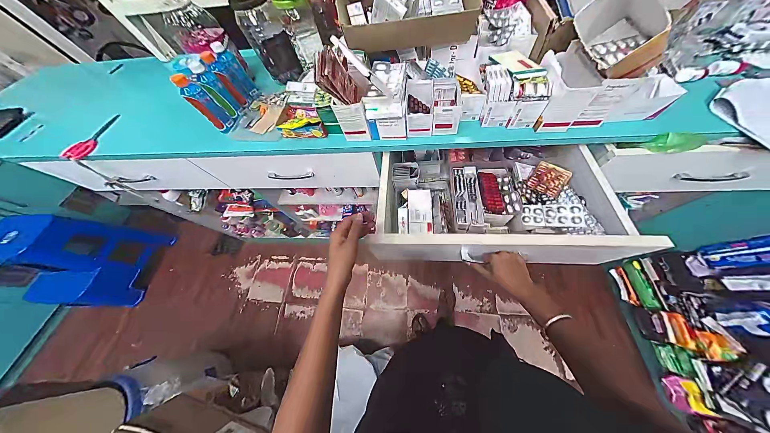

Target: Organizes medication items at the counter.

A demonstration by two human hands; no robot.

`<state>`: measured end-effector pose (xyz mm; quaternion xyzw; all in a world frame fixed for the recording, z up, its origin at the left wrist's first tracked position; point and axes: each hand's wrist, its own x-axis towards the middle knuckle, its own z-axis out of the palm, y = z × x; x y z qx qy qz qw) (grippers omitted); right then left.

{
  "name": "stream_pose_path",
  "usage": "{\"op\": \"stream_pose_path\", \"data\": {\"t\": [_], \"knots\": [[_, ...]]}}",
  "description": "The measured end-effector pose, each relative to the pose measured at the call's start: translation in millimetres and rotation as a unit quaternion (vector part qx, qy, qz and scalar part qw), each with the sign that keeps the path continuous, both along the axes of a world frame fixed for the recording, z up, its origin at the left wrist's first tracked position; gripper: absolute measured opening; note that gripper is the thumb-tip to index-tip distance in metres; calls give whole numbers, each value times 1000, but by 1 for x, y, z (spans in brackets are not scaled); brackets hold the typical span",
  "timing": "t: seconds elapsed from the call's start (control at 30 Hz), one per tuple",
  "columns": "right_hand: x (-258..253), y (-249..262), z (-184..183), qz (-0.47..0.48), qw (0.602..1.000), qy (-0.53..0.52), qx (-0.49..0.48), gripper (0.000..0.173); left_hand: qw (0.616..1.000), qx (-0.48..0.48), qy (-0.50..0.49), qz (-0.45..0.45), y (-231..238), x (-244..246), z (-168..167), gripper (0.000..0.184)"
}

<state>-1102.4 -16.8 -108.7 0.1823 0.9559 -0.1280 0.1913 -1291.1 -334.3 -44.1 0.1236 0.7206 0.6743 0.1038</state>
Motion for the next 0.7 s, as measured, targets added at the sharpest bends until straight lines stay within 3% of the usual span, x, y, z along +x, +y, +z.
{"op": "stream_pose_path", "data": {"t": [0.13, 0.23, 0.37, 0.5, 0.6, 0.63, 0.67, 0.7], "knots": [[50, -28, 0, -7, 999, -34, -5, 64, 993, -94, 36, -68, 18, -23, -1, 38], [67, -31, -12, -14, 1000, -7, 8, 64, 969, -165, 98, -156, 64, -46, 3, 37], [86, -38, -36, 33, 989, 126, 66, 67, 905, -288, 200, -242, 128, -80, -16, 36], [85, -44, -33, 21, 982, 157, 103, 62, 796, -500, 223, -259, 186, -132, -35, 25], [81, -49, -20, 6, 984, 149, 99, 57, 710, -592, 269, -272, 201, -154, -47, 20], [77, -49, -5, -12, 995, 81, 55, 57, 691, -589, 311, -281, 199, -159, -55, 16], [63, -49, 30, -44, 999, -23, -15, 53, 665, -594, 328, -310, 201, -165, -56, 16], [37, -47, 83, -102, 977, -150, -111, 50, 623, -620, 318, -355, 211, -173, -54, 20]]}}
